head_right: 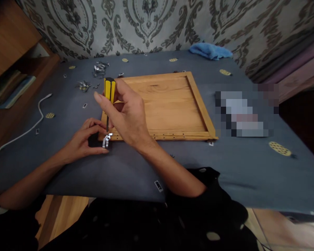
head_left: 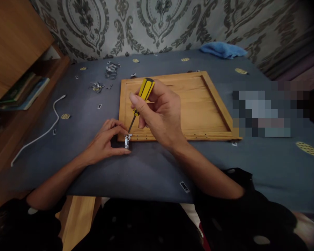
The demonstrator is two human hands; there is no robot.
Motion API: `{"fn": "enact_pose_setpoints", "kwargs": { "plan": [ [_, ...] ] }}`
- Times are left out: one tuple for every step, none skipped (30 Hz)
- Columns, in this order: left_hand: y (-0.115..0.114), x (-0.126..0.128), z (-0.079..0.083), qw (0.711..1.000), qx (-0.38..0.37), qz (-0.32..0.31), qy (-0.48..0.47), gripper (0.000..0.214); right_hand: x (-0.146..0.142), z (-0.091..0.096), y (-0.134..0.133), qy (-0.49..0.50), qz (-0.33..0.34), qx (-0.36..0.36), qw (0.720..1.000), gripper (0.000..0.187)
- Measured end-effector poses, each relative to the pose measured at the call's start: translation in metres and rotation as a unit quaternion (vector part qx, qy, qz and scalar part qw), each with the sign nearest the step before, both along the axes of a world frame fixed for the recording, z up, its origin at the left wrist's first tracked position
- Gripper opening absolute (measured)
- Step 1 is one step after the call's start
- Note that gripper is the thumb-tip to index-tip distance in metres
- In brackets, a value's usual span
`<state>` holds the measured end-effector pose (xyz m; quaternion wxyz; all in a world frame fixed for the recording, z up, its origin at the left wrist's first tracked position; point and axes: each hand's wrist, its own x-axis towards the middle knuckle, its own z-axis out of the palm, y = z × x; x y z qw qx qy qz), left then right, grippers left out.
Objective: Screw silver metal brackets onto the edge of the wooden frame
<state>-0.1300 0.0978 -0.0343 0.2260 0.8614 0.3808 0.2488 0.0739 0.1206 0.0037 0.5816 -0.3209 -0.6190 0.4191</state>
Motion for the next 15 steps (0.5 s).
{"fn": "enact_pose_setpoints", "kwargs": {
  "plan": [
    [0.0000, 0.0001, 0.0000, 1.000, 0.001, 0.000, 0.001, 0.043, 0.0002, -0.0007, 0.0001, -0.008, 0.001, 0.002, 1.000, 0.032],
    [0.0000, 0.0001, -0.0001, 1.000, 0.001, 0.001, 0.002, 0.043, 0.0002, -0.0013, 0.0000, -0.014, 0.004, 0.003, 1.000, 0.031],
    [-0.0002, 0.0001, -0.0002, 1.000, 0.002, 0.001, 0.002, 0.043, 0.0000, -0.0017, -0.0004, -0.018, 0.006, 0.002, 1.000, 0.031],
    [-0.0004, 0.0000, -0.0004, 1.000, 0.001, 0.001, 0.001, 0.043, -0.0003, -0.0018, -0.0008, -0.019, 0.009, 0.000, 1.000, 0.031],
    [-0.0006, -0.0001, -0.0005, 1.000, 0.000, 0.001, 0.001, 0.044, -0.0007, -0.0018, -0.0013, -0.018, 0.010, -0.002, 1.000, 0.031],
    [-0.0007, -0.0002, -0.0005, 1.000, -0.001, 0.002, 0.001, 0.044, -0.0011, -0.0016, -0.0017, -0.016, 0.011, -0.004, 1.000, 0.032],
    [-0.0008, -0.0003, -0.0006, 1.000, -0.001, 0.002, 0.000, 0.044, -0.0014, -0.0012, -0.0020, -0.013, 0.012, -0.007, 1.000, 0.033],
    [-0.0009, -0.0003, -0.0005, 1.000, -0.001, 0.003, 0.000, 0.045, -0.0016, -0.0009, -0.0021, -0.010, 0.014, -0.010, 1.000, 0.034],
    [-0.0009, -0.0003, -0.0004, 1.000, -0.001, 0.004, 0.000, 0.045, -0.0017, -0.0006, -0.0022, -0.008, 0.016, -0.012, 1.000, 0.035],
    [-0.0009, -0.0003, -0.0003, 1.000, -0.002, 0.005, 0.002, 0.045, -0.0018, -0.0004, -0.0022, -0.008, 0.018, -0.015, 1.000, 0.035],
    [-0.0008, -0.0002, -0.0001, 1.000, -0.003, 0.005, 0.002, 0.045, -0.0019, -0.0002, -0.0022, -0.008, 0.021, -0.019, 1.000, 0.036],
    [-0.0008, -0.0001, 0.0000, 1.000, -0.005, 0.005, 0.003, 0.045, -0.0020, -0.0002, -0.0022, -0.008, 0.024, -0.024, 0.999, 0.037],
    [-0.0007, -0.0001, 0.0002, 1.000, -0.007, 0.006, 0.002, 0.045, -0.0022, -0.0002, -0.0022, -0.008, 0.027, -0.030, 0.999, 0.038],
    [-0.0007, 0.0000, 0.0003, 1.000, -0.007, 0.006, 0.001, 0.045, -0.0024, -0.0002, -0.0024, -0.006, 0.030, -0.036, 0.999, 0.038],
    [-0.0007, 0.0000, 0.0003, 1.000, -0.008, 0.006, 0.000, 0.045, -0.0027, -0.0003, -0.0026, -0.003, 0.033, -0.041, 0.999, 0.038]
  ]
}}
